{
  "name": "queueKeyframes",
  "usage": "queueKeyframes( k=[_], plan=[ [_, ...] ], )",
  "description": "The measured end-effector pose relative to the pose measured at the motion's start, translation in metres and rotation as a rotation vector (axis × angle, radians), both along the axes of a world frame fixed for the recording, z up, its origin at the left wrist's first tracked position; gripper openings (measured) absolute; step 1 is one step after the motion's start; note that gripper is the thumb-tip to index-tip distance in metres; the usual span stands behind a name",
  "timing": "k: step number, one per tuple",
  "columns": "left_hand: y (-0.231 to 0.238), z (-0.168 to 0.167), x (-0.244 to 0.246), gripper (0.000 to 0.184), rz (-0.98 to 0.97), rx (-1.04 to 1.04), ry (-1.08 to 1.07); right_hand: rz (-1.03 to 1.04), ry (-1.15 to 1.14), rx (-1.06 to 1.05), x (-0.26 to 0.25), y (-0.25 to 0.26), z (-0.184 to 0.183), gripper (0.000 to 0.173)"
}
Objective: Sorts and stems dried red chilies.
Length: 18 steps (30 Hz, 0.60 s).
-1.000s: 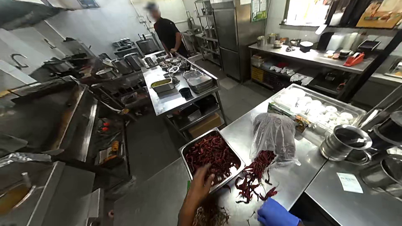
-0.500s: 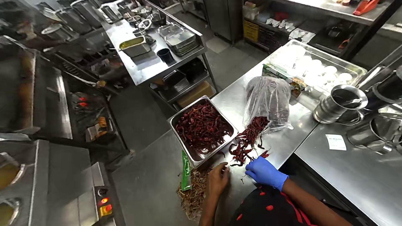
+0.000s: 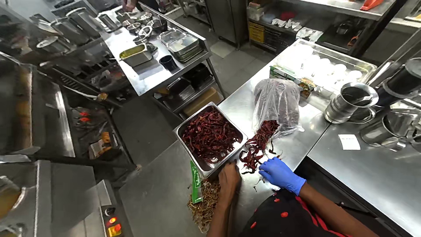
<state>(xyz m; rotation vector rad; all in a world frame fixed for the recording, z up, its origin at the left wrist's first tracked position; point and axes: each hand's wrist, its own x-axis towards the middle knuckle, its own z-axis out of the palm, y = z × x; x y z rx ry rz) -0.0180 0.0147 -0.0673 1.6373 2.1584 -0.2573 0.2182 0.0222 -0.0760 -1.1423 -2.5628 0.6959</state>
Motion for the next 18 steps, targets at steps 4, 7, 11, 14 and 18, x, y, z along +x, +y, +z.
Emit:
queueKeyframes(
  k=[4, 7, 11, 14, 18],
  plan=[
    [-0.011, -0.020, -0.002, 0.024, 0.009, 0.170, -0.033, -0.050, 0.009, 0.025, 0.005, -0.003, -0.005, 0.033],
    [-0.032, -0.030, -0.012, 0.012, 0.011, 0.436, -0.259, -0.062, 0.055, 0.029, 0.007, -0.007, -0.004, 0.029],
    [-0.053, 0.010, -0.022, 0.009, -0.054, 0.535, -0.556, -0.066, 0.113, -0.005, 0.005, -0.009, -0.005, 0.026],
    [-0.051, 0.048, -0.028, 0.012, -0.152, 0.748, -0.632, -0.066, 0.107, -0.020, 0.009, -0.008, -0.009, 0.026],
    [-0.030, 0.070, -0.045, 0.047, -0.039, 0.754, -0.367, -0.012, 0.095, -0.002, 0.000, -0.002, -0.013, 0.027]
  ],
)
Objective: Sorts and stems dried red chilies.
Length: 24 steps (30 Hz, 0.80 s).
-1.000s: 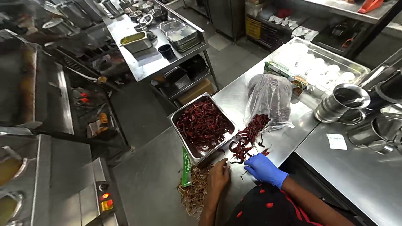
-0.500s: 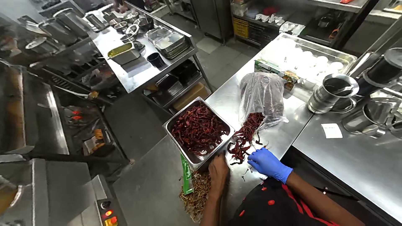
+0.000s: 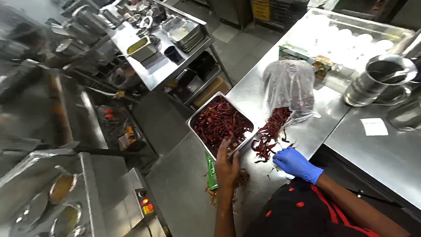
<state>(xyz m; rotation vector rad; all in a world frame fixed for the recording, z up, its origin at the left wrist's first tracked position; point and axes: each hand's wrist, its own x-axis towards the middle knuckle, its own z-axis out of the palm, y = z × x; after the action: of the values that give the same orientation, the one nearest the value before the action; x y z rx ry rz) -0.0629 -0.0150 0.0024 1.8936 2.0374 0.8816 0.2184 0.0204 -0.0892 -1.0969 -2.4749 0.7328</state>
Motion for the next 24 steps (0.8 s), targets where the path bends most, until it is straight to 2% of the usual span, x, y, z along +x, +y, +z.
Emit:
queueKeyframes(
  k=[2, 5, 7, 9, 11, 12, 14, 17, 21, 24],
  plan=[
    [0.009, -0.003, 0.001, 0.056, 0.056, -0.082, 0.097, -0.003, -0.015, 0.020, -0.004, 0.000, 0.000, 0.027],
    [0.015, -0.022, 0.018, 0.036, -0.068, -0.101, 0.063, -0.024, -0.029, 0.007, 0.000, 0.000, 0.003, 0.026],
    [0.015, -0.045, 0.031, 0.036, -0.187, -0.274, 0.045, -0.030, -0.040, 0.001, 0.003, 0.002, 0.003, 0.025],
    [0.016, -0.073, 0.046, 0.040, -0.222, -0.401, 0.065, -0.041, -0.057, 0.004, 0.007, 0.006, 0.005, 0.024],
    [0.013, -0.096, 0.059, 0.027, -0.166, -0.346, 0.138, -0.057, -0.058, 0.020, 0.010, 0.007, 0.006, 0.024],
    [0.011, -0.098, 0.063, 0.023, -0.137, -0.308, 0.167, -0.063, -0.046, 0.024, 0.011, 0.008, 0.007, 0.024],
    [0.007, -0.086, 0.067, 0.019, -0.106, -0.173, 0.157, -0.069, 0.038, -0.018, 0.011, 0.007, 0.014, 0.024],
    [0.004, -0.055, 0.065, 0.021, -0.122, 0.021, 0.064, -0.090, 0.291, -0.229, 0.004, 0.002, 0.031, 0.028],
    [0.002, -0.032, 0.066, 0.022, -0.228, 0.102, -0.096, -0.072, 0.486, -0.410, -0.017, -0.003, 0.041, 0.038],
    [0.005, -0.027, 0.075, 0.021, -0.251, 0.117, -0.346, -0.153, 0.573, -0.508, -0.022, 0.001, 0.051, 0.033]
  ],
)
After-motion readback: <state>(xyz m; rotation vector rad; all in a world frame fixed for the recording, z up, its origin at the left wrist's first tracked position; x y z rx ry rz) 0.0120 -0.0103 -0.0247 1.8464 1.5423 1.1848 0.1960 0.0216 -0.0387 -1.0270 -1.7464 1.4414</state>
